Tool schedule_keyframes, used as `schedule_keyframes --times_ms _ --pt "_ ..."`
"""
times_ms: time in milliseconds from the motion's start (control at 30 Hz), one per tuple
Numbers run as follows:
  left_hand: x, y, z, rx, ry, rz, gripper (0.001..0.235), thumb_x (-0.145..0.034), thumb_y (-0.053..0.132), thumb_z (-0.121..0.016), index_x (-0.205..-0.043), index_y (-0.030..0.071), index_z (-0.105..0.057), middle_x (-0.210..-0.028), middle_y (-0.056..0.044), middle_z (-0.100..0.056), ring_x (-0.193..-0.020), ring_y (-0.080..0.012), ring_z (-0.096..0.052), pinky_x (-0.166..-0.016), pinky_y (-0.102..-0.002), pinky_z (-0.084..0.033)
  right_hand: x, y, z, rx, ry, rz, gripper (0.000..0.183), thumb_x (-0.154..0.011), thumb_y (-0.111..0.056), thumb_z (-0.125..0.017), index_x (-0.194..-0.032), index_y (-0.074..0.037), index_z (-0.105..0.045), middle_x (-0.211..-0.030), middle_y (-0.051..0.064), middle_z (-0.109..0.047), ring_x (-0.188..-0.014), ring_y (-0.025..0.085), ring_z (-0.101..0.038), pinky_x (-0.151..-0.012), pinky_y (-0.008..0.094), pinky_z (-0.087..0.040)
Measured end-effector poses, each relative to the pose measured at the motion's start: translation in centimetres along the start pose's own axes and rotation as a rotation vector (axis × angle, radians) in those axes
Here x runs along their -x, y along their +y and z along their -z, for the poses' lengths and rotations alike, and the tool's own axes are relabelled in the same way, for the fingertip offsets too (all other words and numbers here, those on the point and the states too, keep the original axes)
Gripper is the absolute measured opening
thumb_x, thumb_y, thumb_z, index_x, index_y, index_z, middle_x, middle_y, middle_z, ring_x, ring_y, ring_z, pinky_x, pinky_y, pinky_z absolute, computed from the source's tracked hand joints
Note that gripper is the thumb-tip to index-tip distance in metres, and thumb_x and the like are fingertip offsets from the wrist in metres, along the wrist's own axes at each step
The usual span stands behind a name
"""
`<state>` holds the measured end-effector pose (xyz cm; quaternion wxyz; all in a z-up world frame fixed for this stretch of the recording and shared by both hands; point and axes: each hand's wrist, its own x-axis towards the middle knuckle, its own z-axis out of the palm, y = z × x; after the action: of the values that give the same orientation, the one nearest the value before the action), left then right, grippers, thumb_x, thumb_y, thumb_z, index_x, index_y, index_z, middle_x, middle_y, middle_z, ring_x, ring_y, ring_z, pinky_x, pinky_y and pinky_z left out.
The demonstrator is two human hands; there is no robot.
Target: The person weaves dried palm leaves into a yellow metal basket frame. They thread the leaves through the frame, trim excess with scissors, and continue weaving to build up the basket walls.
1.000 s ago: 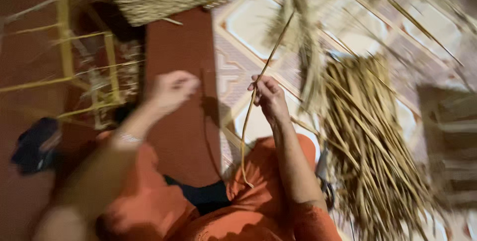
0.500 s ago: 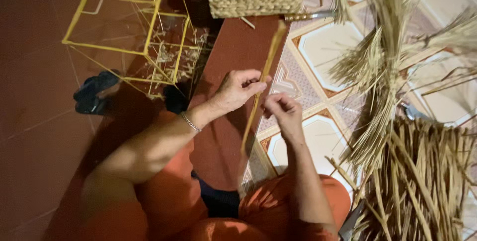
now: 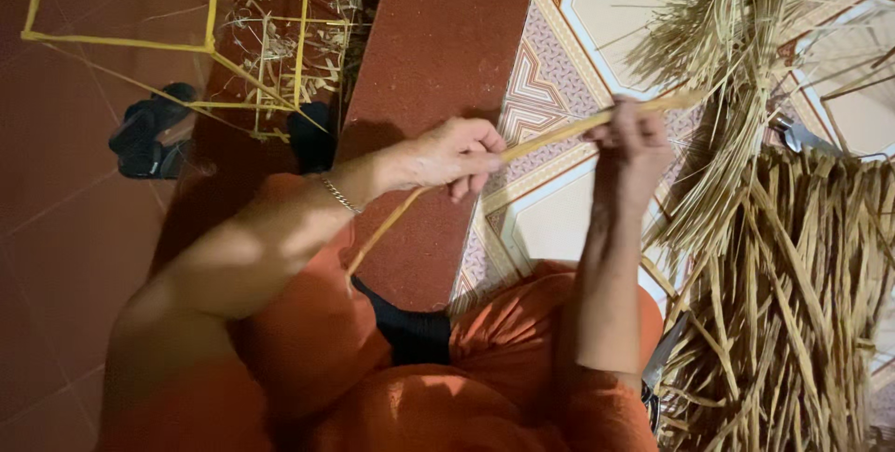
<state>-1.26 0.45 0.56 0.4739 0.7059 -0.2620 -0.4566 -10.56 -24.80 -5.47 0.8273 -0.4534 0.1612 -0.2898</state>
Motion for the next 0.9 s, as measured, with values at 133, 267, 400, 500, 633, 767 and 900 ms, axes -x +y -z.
schedule_keyframes --times_ms 133,267,400,500,633,767,900 --pt "1.7 0.1 2.4 -0.069 0.064 0.094 0.023 -0.099 0.022 -0.06 -0.106 0.001 -0.067 -0.067 -0.005 -0.065 -0.046 -0.0081 -0.048 -0.037 -0.02 -0.038 -2.6 -1.4 5.1 -0.204 0.103 0.113 0.009 -0.104 -0.008 -0.073 -0.104 0.002 -0.073 -0.074 0.005 -0.066 -0.061 0.013 -0.061 -0.062 0.028 -0.053" --pt "2.6 -1.7 5.7 -0.229 0.094 0.123 0.023 -0.1 0.024 -0.058 -0.1 0.003 -0.068 -0.065 -0.004 -0.065 -0.045 -0.0076 -0.051 -0.038 -0.021 -0.043 -3.2 -2.3 8.8 -0.283 0.137 0.209 0.011 -0.103 -0.006 -0.074 -0.11 0.002 -0.071 -0.08 0.008 -0.069 -0.066 0.014 -0.063 -0.059 0.028 -0.051" --pt "3.0 -5.0 7.9 -0.408 0.145 -0.042 0.026 -0.099 0.026 -0.064 -0.09 0.002 -0.071 -0.064 -0.006 -0.064 -0.045 -0.0112 -0.051 -0.039 -0.026 -0.043 -3.3 -2.9 9.0 -0.321 0.177 0.249 0.02 -0.1 -0.008 -0.075 -0.116 0.002 -0.07 -0.081 0.011 -0.07 -0.067 0.017 -0.065 -0.061 0.03 -0.055" --pt "3.7 -6.8 9.0 -0.541 0.228 -0.039 0.025 -0.094 0.028 -0.07 -0.089 0.004 -0.073 -0.065 -0.004 -0.066 -0.05 -0.0144 -0.056 -0.045 -0.033 -0.046 -2.8 -2.5 7.1 -0.283 0.138 0.273 0.023 -0.102 -0.016 -0.072 -0.113 0.003 -0.067 -0.083 0.012 -0.07 -0.068 0.018 -0.066 -0.062 0.032 -0.057" --pt "3.6 -6.9 8.9 -1.034 0.28 0.158 0.022 -0.099 0.031 -0.068 -0.1 0.012 -0.078 -0.082 -0.005 -0.072 -0.074 -0.0199 -0.065 -0.072 -0.039 -0.051 -1.5 -2.5 4.1 -0.114 0.083 0.236 0.024 -0.106 -0.018 -0.068 -0.113 0.005 -0.067 -0.084 0.012 -0.068 -0.071 0.018 -0.067 -0.067 0.035 -0.06" --pt "1.7 -5.3 5.4 -1.054 0.345 0.036 0.028 -0.091 0.032 -0.068 -0.115 0.019 -0.074 -0.107 -0.002 -0.07 -0.101 -0.0205 -0.06 -0.083 -0.042 -0.05 0.3 -1.7 0.0 0.03 -0.062 0.214 0.015 -0.102 -0.009 -0.068 -0.114 0.0 -0.066 -0.085 0.008 -0.065 -0.068 0.018 -0.063 -0.068 0.038 -0.06" --pt "-0.1 -3.4 0.9 -0.64 0.487 -0.601 0.023 -0.101 0.021 -0.068 -0.119 0.008 -0.07 -0.112 -0.008 -0.068 -0.096 -0.017 -0.064 -0.081 -0.035 -0.056 3.2 -0.4 -3.1 0.014 -0.246 0.136 0.007 -0.105 -0.005 -0.067 -0.105 0.0 -0.063 -0.084 0.008 -0.065 -0.076 0.02 -0.069 -0.075 0.036 -0.061"
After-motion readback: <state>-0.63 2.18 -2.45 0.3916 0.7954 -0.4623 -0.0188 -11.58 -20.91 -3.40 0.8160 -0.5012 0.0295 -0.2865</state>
